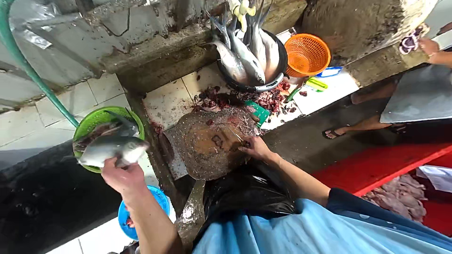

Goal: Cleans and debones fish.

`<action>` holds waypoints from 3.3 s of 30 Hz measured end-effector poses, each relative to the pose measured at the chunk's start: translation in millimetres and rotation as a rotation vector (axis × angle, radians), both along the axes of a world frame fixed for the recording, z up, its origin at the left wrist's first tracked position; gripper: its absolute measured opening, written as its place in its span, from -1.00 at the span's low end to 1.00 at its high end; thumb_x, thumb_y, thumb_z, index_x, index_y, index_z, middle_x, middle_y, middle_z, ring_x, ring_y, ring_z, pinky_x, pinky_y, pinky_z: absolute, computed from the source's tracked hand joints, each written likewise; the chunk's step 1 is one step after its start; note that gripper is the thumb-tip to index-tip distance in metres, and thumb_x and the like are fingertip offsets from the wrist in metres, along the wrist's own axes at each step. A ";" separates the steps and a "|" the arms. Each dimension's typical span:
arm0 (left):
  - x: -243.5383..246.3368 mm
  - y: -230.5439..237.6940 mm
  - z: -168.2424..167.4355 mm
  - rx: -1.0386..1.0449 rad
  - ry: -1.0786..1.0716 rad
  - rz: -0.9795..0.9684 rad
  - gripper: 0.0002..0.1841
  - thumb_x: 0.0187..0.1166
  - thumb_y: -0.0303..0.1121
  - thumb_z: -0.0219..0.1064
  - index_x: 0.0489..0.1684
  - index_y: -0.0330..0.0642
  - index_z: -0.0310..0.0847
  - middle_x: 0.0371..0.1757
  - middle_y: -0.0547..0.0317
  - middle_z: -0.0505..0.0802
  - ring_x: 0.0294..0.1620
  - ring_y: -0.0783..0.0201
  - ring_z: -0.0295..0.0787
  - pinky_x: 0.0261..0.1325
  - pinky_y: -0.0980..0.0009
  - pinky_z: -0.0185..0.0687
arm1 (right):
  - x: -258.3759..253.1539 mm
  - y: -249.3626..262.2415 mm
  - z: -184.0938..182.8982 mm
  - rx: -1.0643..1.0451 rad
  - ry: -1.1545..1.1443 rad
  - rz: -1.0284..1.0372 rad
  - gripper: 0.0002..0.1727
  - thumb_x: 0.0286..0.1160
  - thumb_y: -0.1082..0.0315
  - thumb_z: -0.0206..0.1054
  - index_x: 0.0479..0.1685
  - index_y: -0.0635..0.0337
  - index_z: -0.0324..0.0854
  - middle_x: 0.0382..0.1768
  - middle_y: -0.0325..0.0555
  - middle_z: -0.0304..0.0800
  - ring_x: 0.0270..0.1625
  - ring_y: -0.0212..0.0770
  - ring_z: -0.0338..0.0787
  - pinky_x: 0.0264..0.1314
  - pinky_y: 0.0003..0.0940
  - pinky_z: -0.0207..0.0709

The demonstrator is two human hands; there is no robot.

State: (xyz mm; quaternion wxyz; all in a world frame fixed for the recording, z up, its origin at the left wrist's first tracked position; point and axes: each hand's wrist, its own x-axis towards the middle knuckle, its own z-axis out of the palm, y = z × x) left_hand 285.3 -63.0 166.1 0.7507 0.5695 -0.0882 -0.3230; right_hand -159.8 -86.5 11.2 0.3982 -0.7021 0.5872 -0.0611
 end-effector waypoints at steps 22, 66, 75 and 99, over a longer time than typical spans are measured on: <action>-249.3 15.6 -154.8 1.400 -1.227 -0.776 0.07 0.53 -0.04 0.42 0.89 -0.41 -0.25 0.86 -0.57 -0.27 0.85 -0.57 -0.31 0.61 -0.64 -0.12 | -110.3 17.8 -16.0 -0.154 0.196 0.229 -0.14 0.30 -0.31 0.32 0.49 0.15 0.52 0.36 0.20 0.69 0.37 0.23 0.70 0.33 0.37 0.46; -240.0 80.7 -197.9 0.734 -0.427 -0.030 -0.59 0.73 -0.13 0.30 0.17 -0.39 0.65 -0.05 -0.15 0.88 0.05 0.05 0.86 0.28 0.01 0.71 | -32.6 31.7 -3.6 0.777 -0.724 0.407 -0.75 0.62 0.28 0.35 0.08 0.21 0.80 -0.37 -0.29 0.78 -0.43 -0.45 0.61 -0.30 -0.46 0.55; -230.1 79.5 -198.3 0.589 -0.094 -0.062 -0.53 0.70 -0.04 0.32 0.12 -0.38 0.67 -0.01 -0.14 0.86 0.07 0.07 0.84 0.24 0.01 0.75 | -82.8 -25.4 28.4 0.146 -0.364 0.045 -0.71 0.61 0.20 0.24 0.06 0.16 0.74 -0.28 -0.10 0.82 -0.42 -0.21 0.67 -0.33 -0.12 0.59; -212.6 63.9 -174.0 0.387 0.372 -0.160 -0.55 0.83 -0.06 0.13 0.47 -0.21 0.43 0.22 -0.06 0.78 0.20 0.10 0.76 0.26 0.03 0.71 | 35.7 63.5 4.1 -0.677 0.217 0.734 -0.41 0.30 -0.04 0.32 0.18 0.25 0.69 0.15 0.25 0.73 0.06 0.26 0.77 0.23 0.42 0.38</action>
